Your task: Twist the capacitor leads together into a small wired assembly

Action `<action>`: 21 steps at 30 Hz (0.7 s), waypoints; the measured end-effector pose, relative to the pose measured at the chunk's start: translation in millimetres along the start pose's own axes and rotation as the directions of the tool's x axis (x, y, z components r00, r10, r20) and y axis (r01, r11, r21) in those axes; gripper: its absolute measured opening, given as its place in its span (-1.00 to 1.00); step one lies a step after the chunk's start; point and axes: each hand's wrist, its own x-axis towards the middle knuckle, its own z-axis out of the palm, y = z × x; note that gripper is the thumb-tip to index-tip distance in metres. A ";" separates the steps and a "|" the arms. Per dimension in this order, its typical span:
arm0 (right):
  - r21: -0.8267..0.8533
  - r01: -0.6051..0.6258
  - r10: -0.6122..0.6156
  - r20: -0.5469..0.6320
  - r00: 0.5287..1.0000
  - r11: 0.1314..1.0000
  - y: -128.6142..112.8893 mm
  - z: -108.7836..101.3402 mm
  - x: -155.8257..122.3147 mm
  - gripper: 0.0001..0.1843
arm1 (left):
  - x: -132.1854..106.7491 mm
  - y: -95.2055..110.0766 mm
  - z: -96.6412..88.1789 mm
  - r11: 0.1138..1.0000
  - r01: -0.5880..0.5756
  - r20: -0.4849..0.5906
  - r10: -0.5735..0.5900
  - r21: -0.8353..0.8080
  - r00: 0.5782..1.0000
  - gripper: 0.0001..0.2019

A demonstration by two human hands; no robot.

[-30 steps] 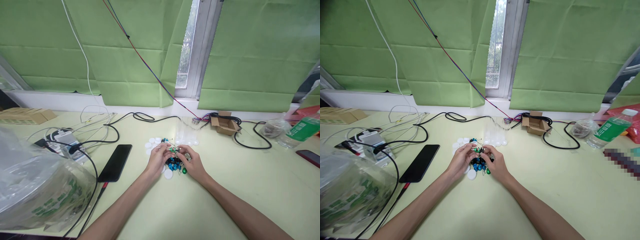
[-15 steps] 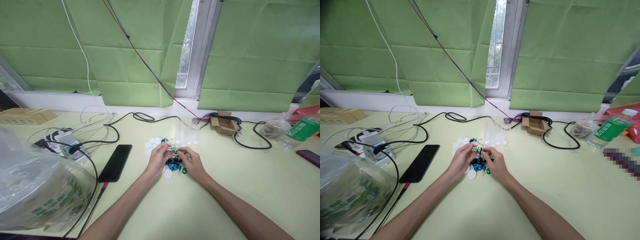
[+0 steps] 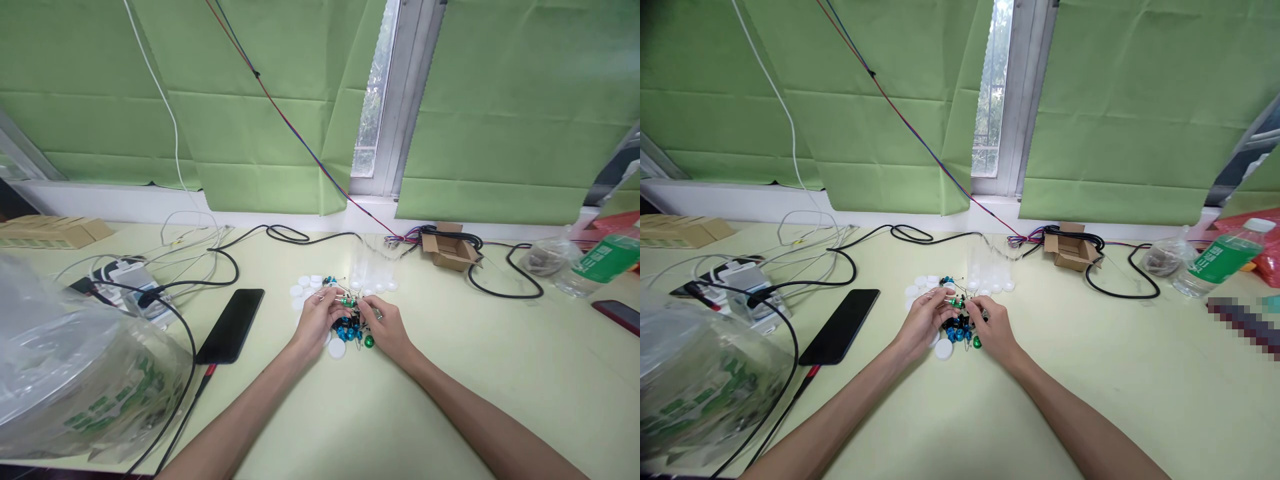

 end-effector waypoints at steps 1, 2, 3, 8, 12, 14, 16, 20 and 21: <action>0.001 -0.001 0.001 -0.002 1.000 1.000 0.1 0.1 0.0 -0.69 | 0.3 -0.2 -0.1 1.000 0.000 0.001 0.000 -0.002 1.000 -0.81; 0.004 -0.002 0.002 -0.002 1.000 1.000 0.2 0.2 0.1 -0.69 | 0.5 -0.4 -0.2 1.000 0.000 -0.001 0.000 -0.004 1.000 -0.81; 0.011 -0.004 0.004 0.000 1.000 1.000 0.0 0.3 0.0 -0.69 | 0.5 -0.4 -0.1 1.000 -0.001 -0.002 0.001 -0.006 1.000 -0.81; 0.038 -0.005 0.005 0.002 1.000 0.999 -1.6 0.3 -0.9 -0.76 | -0.9 1.5 0.9 1.000 0.002 -0.023 -0.003 -0.018 1.000 -0.80; 0.025 0.048 -0.048 -0.001 0.999 0.999 -1.3 0.0 -1.5 -0.79 | -0.4 2.2 0.4 0.999 -0.003 -0.039 0.001 -0.035 0.999 -0.81; 0.036 0.074 -0.074 0.001 0.997 0.997 -0.2 0.1 -1.5 -0.80 | 0.8 1.6 -0.3 0.999 -0.006 -0.044 0.004 -0.043 0.999 -0.82; 0.049 0.083 -0.084 0.006 0.996 0.995 1.2 0.4 -1.4 -0.81 | 1.7 0.8 -0.8 0.999 -0.011 -0.044 0.009 -0.048 0.999 -0.81; 0.052 0.070 -0.071 0.015 0.997 0.996 3.3 1.1 -1.2 -0.82 | 1.7 0.5 -0.9 0.999 -0.006 -0.042 0.005 -0.046 0.999 -0.80; 0.051 0.064 -0.065 0.016 0.998 0.997 3.5 1.2 -1.2 -0.82 | 1.3 0.8 -0.7 0.999 -0.003 -0.041 0.001 -0.044 0.999 -0.80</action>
